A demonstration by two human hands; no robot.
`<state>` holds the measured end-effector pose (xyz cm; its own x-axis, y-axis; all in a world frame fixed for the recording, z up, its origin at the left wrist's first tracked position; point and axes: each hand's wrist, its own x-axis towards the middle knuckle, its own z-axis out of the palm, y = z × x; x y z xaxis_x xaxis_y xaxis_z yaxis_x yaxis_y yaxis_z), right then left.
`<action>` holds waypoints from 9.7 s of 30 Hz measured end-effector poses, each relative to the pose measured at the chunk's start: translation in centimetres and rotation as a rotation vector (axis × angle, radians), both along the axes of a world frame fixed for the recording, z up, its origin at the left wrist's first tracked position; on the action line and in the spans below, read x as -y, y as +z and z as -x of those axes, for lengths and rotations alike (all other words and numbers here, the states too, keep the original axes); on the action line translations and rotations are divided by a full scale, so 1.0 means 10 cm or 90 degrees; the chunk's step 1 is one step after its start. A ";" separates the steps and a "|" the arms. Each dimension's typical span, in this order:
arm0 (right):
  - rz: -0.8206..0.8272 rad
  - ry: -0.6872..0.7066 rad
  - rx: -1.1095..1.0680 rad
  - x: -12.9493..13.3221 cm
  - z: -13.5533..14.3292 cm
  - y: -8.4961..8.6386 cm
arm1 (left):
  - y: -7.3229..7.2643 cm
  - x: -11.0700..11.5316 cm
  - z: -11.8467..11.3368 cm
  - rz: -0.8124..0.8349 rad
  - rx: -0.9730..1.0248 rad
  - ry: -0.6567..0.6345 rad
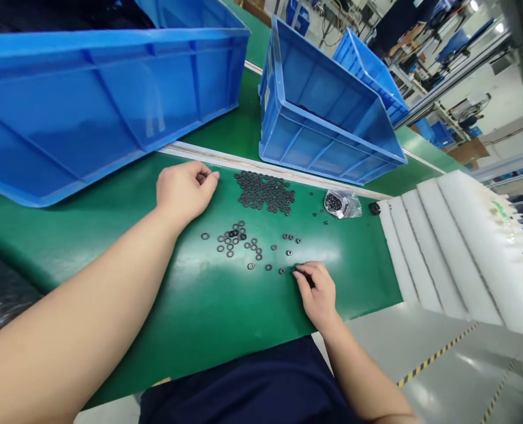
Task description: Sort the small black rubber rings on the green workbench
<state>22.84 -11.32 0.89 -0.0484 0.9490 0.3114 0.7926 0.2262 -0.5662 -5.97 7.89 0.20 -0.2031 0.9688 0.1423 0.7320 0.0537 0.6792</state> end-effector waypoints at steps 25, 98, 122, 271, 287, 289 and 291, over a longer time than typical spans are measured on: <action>-0.087 0.094 0.287 -0.07 0.60 -0.18 | 0.12 -0.06 0.07 0.143 -0.048 -0.029; -0.014 0.164 0.145 -0.45 0.55 0.02 | -0.04 -0.02 0.00 -0.004 -0.008 -0.012; 0.107 0.130 0.291 -0.70 0.71 0.20 | -0.02 -0.01 0.00 -0.001 -0.012 -0.025; 0.171 -0.153 0.262 -1.45 -0.73 0.08 | -0.02 0.97 -1.36 -0.083 -0.048 -0.324; 0.146 -0.097 0.180 -1.37 -0.88 0.05 | -0.03 1.00 -1.33 -0.034 -0.092 -0.408; 0.142 -0.083 0.176 -1.38 -0.87 0.03 | -0.04 0.98 -1.34 -0.032 -0.087 -0.410; 0.133 -0.078 0.173 -1.40 -0.87 0.01 | -0.05 0.98 -1.36 -0.047 -0.100 -0.421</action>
